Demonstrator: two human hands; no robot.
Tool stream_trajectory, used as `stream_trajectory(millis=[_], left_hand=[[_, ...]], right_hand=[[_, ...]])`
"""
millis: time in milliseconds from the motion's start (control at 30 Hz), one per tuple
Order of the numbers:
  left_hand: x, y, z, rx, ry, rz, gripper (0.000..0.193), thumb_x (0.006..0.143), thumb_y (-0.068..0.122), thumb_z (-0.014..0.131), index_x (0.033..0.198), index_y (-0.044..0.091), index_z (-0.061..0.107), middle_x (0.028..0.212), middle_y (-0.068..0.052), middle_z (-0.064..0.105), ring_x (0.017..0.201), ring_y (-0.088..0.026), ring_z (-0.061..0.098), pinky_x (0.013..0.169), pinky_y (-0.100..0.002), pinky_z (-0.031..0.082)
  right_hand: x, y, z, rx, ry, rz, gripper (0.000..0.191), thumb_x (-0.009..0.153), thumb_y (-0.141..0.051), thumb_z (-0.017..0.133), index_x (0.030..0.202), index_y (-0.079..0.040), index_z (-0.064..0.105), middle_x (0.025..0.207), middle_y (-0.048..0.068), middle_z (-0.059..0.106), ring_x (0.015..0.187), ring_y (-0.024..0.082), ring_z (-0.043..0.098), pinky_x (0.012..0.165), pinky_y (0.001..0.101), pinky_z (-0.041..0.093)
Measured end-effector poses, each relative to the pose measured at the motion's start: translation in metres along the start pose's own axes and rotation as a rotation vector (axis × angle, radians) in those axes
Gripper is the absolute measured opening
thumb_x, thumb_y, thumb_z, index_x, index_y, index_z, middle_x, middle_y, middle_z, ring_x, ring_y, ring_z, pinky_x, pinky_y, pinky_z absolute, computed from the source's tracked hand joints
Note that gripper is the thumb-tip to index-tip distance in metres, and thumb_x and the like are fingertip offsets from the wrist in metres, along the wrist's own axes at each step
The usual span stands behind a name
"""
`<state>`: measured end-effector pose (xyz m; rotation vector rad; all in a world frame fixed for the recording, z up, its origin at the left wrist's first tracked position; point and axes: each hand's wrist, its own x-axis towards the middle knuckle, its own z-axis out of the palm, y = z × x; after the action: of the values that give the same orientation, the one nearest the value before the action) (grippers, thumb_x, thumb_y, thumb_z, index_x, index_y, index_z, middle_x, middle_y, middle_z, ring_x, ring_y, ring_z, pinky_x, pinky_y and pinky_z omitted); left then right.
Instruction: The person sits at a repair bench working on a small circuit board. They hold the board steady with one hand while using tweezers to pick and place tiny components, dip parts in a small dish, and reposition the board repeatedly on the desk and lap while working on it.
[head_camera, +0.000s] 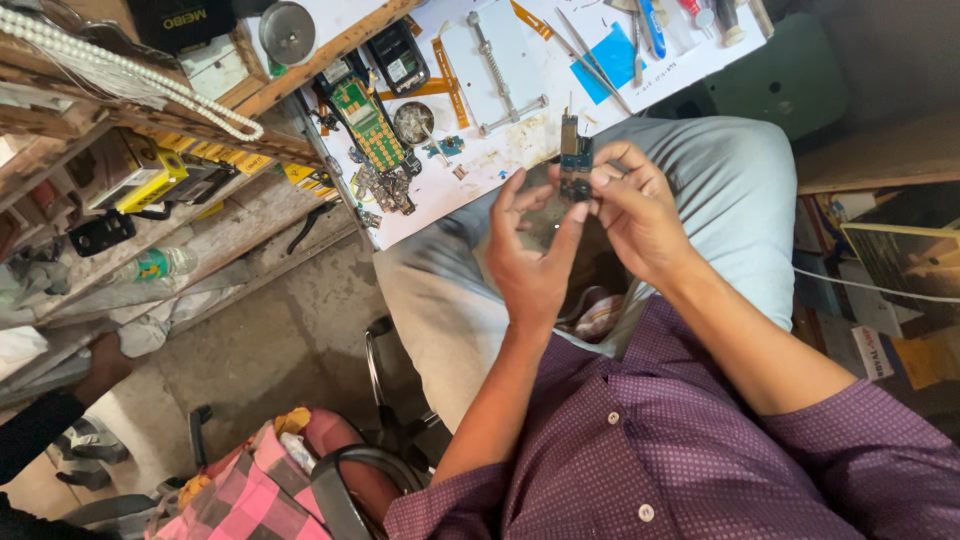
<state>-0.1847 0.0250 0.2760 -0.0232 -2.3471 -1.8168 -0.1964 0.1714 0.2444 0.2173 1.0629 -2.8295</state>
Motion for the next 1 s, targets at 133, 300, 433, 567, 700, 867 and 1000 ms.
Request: stream_trajectory(millis=[133,300,433,567,700,867,1000], left_hand=[[0.013,-0.011,-0.014,-0.028,-0.056,0.004,0.058,0.089,0.019,0.082,0.138,0.001,0.059,0.122,-0.010,0.072,0.112,-0.016,0.067,0.096,-0.033,0.051],[0.033,-0.039,-0.020,-0.655,-0.200,-0.341,0.040,0.098,0.016,0.074,0.131,-0.003,0.064,0.117,-0.007,0.071,0.107,-0.012,0.064,0.097,-0.028,0.050],[0.039,-0.050,-0.023,-0.629,-0.202,-0.384,0.025,0.099,0.011,0.073,0.116,-0.006,0.069,0.099,-0.006,0.072,0.084,-0.012,0.065,0.080,-0.027,0.053],[0.049,-0.048,-0.024,-0.590,-0.187,-0.369,0.018,0.096,0.009,0.075,0.108,-0.004,0.071,0.089,-0.004,0.070,0.075,-0.010,0.064,0.072,-0.026,0.052],[0.058,-0.041,-0.025,-0.522,-0.166,-0.382,0.017,0.095,0.010,0.076,0.105,-0.004,0.073,0.088,-0.003,0.071,0.074,-0.008,0.061,0.069,-0.024,0.050],[0.066,-0.036,-0.027,-0.423,-0.138,-0.319,0.020,0.094,0.012,0.077,0.106,-0.003,0.074,0.087,-0.001,0.071,0.074,-0.007,0.060,0.069,-0.023,0.048],[0.069,-0.036,-0.027,-0.379,-0.117,-0.283,0.020,0.093,0.012,0.078,0.107,-0.003,0.075,0.085,-0.001,0.071,0.073,-0.007,0.060,0.068,-0.022,0.048]], right_hand=[[0.002,-0.008,-0.003,0.182,-0.065,0.135,0.022,0.102,-0.011,0.060,0.122,-0.006,0.053,0.119,0.021,0.070,0.111,0.031,0.071,0.098,0.0436,0.057],[0.000,-0.002,-0.007,0.341,-0.176,0.270,0.033,0.105,-0.016,0.060,0.133,0.000,0.053,0.120,0.025,0.068,0.104,0.032,0.070,0.094,0.0413,0.055],[-0.001,0.007,-0.007,0.314,-0.187,0.325,0.034,0.104,-0.018,0.059,0.132,-0.001,0.054,0.120,0.025,0.068,0.102,0.031,0.069,0.093,0.0408,0.054],[0.002,0.010,-0.005,0.291,-0.178,0.328,0.029,0.105,-0.018,0.058,0.128,-0.001,0.055,0.120,0.024,0.068,0.104,0.031,0.069,0.095,0.0426,0.054],[0.006,0.012,-0.006,0.284,-0.133,0.307,0.016,0.105,-0.017,0.056,0.115,-0.004,0.056,0.119,0.020,0.069,0.106,0.029,0.071,0.095,0.0439,0.056],[0.006,0.017,-0.013,0.175,-0.082,0.243,0.011,0.106,-0.016,0.057,0.106,-0.005,0.059,0.110,0.014,0.072,0.098,0.026,0.073,0.091,0.0429,0.058],[0.006,0.022,-0.018,0.073,-0.072,0.191,0.011,0.107,-0.014,0.063,0.109,-0.003,0.063,0.100,0.008,0.070,0.095,0.020,0.072,0.089,0.0382,0.058]])
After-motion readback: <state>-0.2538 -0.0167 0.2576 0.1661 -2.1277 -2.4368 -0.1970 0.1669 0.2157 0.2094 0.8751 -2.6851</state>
